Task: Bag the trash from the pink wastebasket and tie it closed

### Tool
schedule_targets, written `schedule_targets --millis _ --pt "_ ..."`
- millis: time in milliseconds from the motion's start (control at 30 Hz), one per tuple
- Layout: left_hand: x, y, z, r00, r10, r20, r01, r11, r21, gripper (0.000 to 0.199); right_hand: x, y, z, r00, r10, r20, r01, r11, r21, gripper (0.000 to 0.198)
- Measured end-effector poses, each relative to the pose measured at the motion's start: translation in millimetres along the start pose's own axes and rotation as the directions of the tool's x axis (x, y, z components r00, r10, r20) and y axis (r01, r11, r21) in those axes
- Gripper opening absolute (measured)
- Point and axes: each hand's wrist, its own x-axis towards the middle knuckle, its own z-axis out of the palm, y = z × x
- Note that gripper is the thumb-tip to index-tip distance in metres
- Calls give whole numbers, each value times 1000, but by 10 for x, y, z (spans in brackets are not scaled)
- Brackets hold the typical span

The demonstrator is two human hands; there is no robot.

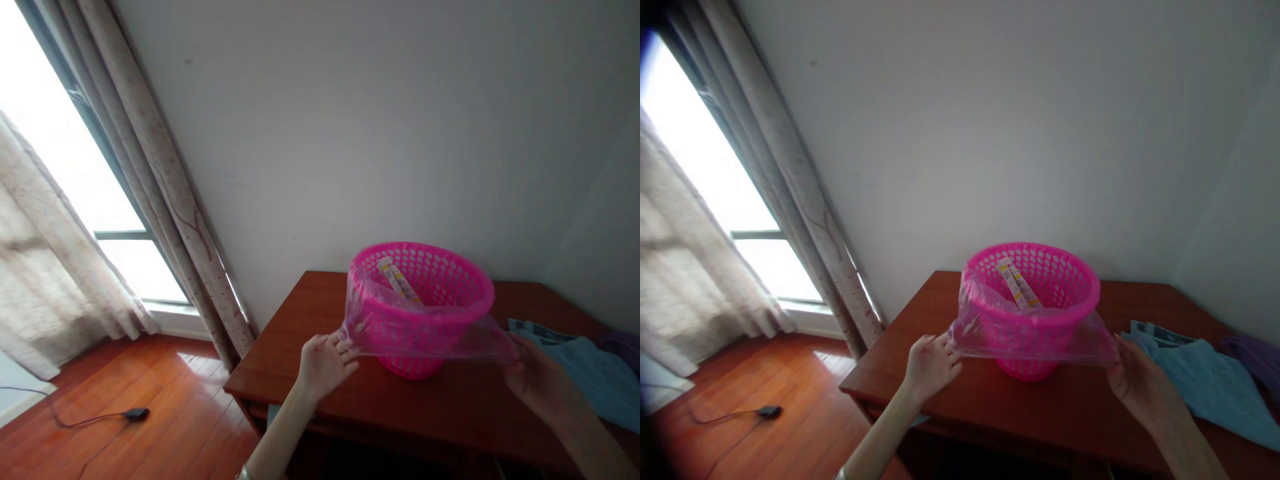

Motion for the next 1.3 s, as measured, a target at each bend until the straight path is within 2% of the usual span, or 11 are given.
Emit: schedule_targets --millis 133,233,367,500,633,767,900,1000,1100,1200,1300 --pt "68 -22 96 999 46 18 -45 998 -36 26 -25 17 141 1000 20 11 -22 994 103 12" --pt "116 -44 148 996 58 69 -56 998 -31 27 -90 22 236 999 37 32 -40 995 96 7" --pt "156 -93 247 981 62 184 -59 998 -19 29 -202 -17 374 1000 2 -25 1 990 144 13" --pt "192 -133 399 944 97 315 -73 994 -86 36 -353 -109 599 1000 8 0 -8 960 279 24" --pt "232 -136 525 920 125 370 -87 989 -118 44 -526 -210 849 998 39 -48 -15 907 420 25" --pt "256 -121 627 929 178 324 -148 982 -116 43 -596 -279 981 991 58 -119 10 866 500 27" --pt "292 -7 795 957 205 205 -177 973 -148 35 -487 -352 953 990 27 -140 42 883 468 28" --pt "394 193 938 983 180 29 -177 980 -91 27 -313 -426 844 985 -106 -140 146 937 318 24" --pt "571 462 1036 984 131 -122 -127 991 36 21 -107 -536 688 961 -250 -122 262 960 97 17" --pt "760 746 1100 982 101 -161 -66 976 208 19 83 -691 560 947 -309 -85 304 950 -69 13" --pt "906 983 1198 976 128 -176 -60 935 349 21 235 -865 535 957 -288 -34 279 946 -166 9"
